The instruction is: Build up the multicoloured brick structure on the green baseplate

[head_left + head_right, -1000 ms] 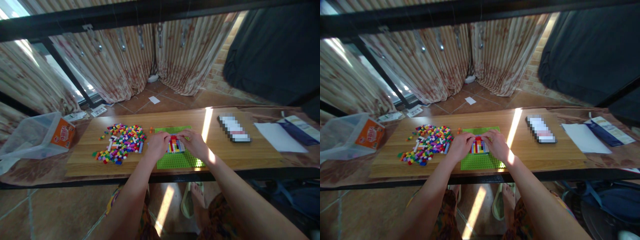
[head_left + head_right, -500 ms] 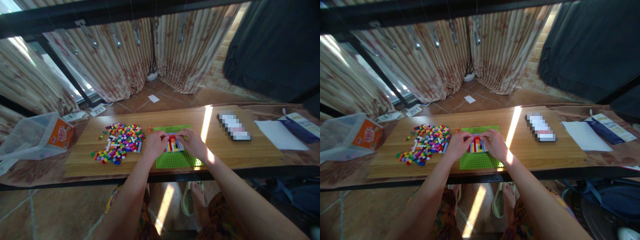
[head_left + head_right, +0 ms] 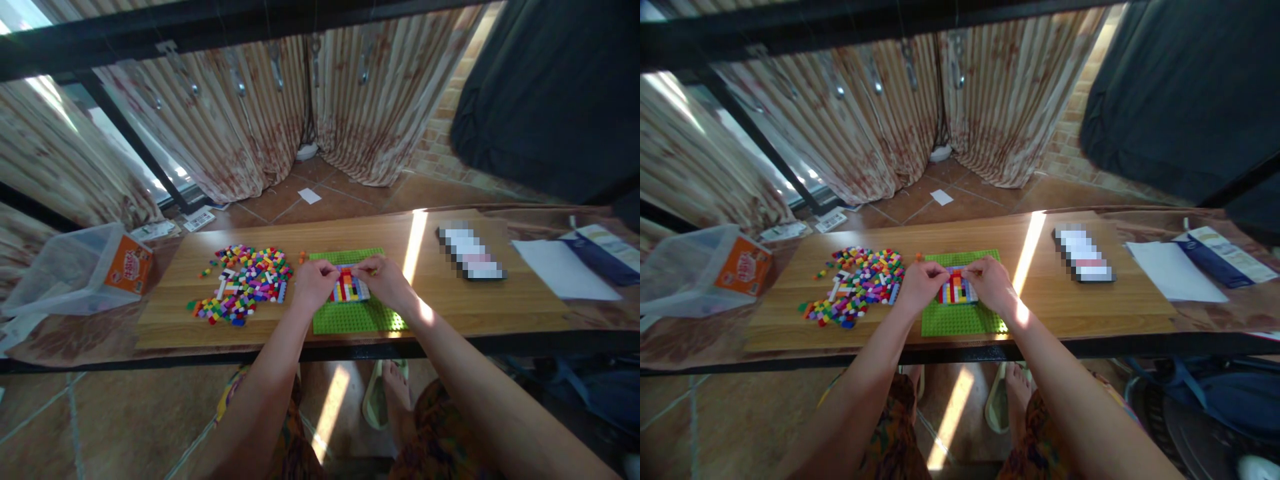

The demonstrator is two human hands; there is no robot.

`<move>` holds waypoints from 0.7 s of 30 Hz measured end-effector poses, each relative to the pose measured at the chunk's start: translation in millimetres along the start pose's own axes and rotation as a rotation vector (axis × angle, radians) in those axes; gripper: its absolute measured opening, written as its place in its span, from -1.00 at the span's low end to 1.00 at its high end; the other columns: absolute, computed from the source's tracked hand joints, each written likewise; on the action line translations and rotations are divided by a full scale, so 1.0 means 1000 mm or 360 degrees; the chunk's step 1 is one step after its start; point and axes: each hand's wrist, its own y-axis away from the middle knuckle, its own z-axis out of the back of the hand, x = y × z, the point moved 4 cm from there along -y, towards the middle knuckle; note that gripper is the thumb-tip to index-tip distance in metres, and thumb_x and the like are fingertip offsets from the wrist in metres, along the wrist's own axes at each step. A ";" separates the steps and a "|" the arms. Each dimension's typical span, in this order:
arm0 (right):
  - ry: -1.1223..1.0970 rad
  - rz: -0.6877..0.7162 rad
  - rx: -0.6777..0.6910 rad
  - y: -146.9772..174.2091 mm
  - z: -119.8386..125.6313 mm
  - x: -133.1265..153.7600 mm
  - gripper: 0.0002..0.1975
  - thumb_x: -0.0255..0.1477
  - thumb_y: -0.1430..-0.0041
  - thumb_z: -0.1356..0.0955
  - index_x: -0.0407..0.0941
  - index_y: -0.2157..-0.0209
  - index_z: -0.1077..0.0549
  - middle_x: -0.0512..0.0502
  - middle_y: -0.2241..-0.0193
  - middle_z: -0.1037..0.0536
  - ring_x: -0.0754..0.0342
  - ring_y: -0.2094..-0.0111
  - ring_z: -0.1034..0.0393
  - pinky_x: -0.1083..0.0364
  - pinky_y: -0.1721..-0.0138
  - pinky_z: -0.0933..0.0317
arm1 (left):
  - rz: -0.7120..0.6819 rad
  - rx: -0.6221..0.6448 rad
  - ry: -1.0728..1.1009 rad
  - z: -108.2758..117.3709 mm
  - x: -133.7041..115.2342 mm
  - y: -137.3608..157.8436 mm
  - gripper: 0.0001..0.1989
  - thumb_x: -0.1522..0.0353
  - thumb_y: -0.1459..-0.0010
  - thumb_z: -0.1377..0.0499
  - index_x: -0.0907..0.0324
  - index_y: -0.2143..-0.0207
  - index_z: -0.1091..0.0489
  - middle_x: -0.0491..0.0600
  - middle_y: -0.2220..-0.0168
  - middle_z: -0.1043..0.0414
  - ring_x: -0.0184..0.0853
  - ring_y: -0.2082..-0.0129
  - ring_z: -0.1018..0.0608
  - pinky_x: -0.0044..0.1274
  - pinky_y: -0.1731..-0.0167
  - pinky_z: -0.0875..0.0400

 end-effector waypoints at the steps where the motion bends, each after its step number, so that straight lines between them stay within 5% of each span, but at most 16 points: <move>1: -0.0009 0.0000 -0.0003 0.000 0.000 0.000 -0.84 -0.32 -0.11 -0.40 -0.05 0.38 -0.64 -0.08 0.40 -0.60 0.04 0.37 -0.48 0.08 0.32 -0.33 | -0.0003 -0.0007 0.0009 0.000 0.001 0.001 -0.87 0.46 -0.06 -0.20 0.24 0.49 -0.55 -0.03 0.49 -0.56 -0.38 0.47 -0.52 -0.57 0.42 -0.36; 9: -0.0391 -0.0077 0.0002 0.006 0.001 -0.012 -0.73 -0.21 -0.16 -0.36 -0.06 0.27 -0.64 -0.09 0.29 -0.66 -0.01 0.27 -0.54 0.02 0.21 -0.39 | -0.0133 -0.0040 0.0134 0.008 0.011 0.007 -0.78 0.39 -0.19 -0.11 0.22 0.36 -0.56 -0.03 0.38 -0.60 -0.37 0.38 -0.56 -0.56 0.32 -0.40; 18: -0.0469 -0.0132 -0.0341 0.016 0.031 -0.001 -0.71 -0.19 -0.16 -0.36 -0.08 0.29 -0.63 -0.09 0.31 -0.65 -0.07 0.22 -0.54 -0.04 0.15 -0.38 | 0.0075 -0.0476 -0.0079 0.104 0.051 0.014 -0.75 0.38 -0.15 -0.11 0.22 0.26 -0.58 -0.06 0.42 -0.57 -0.37 0.44 -0.52 -0.58 0.41 -0.35; 21: -0.0307 -0.0077 -0.0353 0.018 0.032 0.002 -0.71 -0.19 -0.17 -0.34 -0.06 0.32 -0.63 -0.08 0.34 -0.64 -0.07 0.25 -0.53 -0.02 0.20 -0.37 | 0.0078 -0.0402 -0.0137 0.121 0.066 0.019 -0.78 0.40 -0.11 -0.11 0.23 0.35 -0.57 -0.10 0.50 -0.52 -0.39 0.49 -0.48 -0.59 0.46 -0.30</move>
